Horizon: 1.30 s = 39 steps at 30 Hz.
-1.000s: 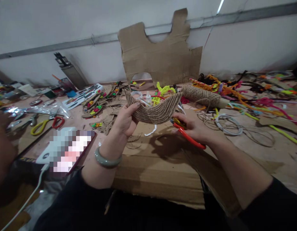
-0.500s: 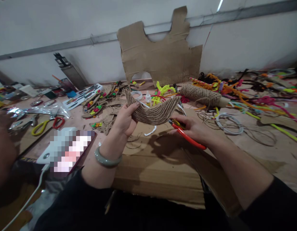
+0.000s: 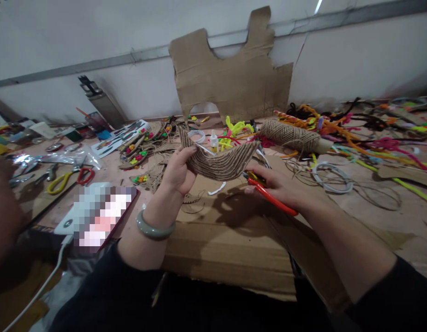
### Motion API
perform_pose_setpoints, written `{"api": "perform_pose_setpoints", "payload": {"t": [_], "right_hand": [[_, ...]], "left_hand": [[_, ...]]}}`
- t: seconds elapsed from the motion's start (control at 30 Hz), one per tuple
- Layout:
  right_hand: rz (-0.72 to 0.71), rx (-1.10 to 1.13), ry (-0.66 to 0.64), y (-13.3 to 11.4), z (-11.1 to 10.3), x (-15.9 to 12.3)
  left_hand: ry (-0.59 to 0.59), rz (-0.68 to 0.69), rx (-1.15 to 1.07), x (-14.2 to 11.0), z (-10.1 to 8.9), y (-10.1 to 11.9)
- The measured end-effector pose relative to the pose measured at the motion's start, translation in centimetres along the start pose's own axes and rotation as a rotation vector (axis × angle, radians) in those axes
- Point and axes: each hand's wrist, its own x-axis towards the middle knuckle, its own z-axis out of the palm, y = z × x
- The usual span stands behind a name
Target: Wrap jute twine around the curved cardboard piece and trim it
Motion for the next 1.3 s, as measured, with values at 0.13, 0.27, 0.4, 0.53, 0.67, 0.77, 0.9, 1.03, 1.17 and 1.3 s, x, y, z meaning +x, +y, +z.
{"api": "perform_pose_setpoints", "payload": {"t": [0.13,0.27,0.4,0.53,0.67,0.77,0.9,1.03,1.17,1.3], "right_hand": [[-0.012,-0.041,-0.001,0.3,-0.1,-0.1],[-0.045,-0.088,0.003,0.2,-0.1,-0.1],[-0.080,-0.150,0.016,-0.2,-0.2,-0.1],[-0.131,-0.164,0.064,-0.2,-0.2,-0.1],[-0.169,-0.168,0.109,0.2,0.0,0.0],[-0.185,-0.157,0.114,0.3,0.1,0.1],[-0.134,-0.141,0.116,-0.1,0.2,0.1],[0.040,-0.109,0.111,0.2,0.5,0.1],[0.073,-0.190,0.068,0.9,1.0,0.2],[0.067,-0.392,-0.060,0.0,2.1,0.0]], "left_hand": [[0.022,0.021,0.008,0.1,-0.1,-0.2],[-0.016,0.045,0.003,0.3,-0.4,-0.5],[-0.037,0.103,0.006,0.4,-0.4,-0.7],[-0.065,0.139,0.009,0.5,-0.6,-0.9],[-0.099,0.154,0.000,0.7,-0.9,-1.0],[-0.127,0.153,-0.010,0.8,-1.0,-1.1],[-0.132,0.147,-0.020,0.7,-0.9,-1.1],[-0.132,0.144,-0.019,0.6,-0.7,-0.9],[-0.086,0.172,0.007,0.8,-1.1,0.3],[-0.013,0.335,0.038,1.0,-1.4,1.3]]}}
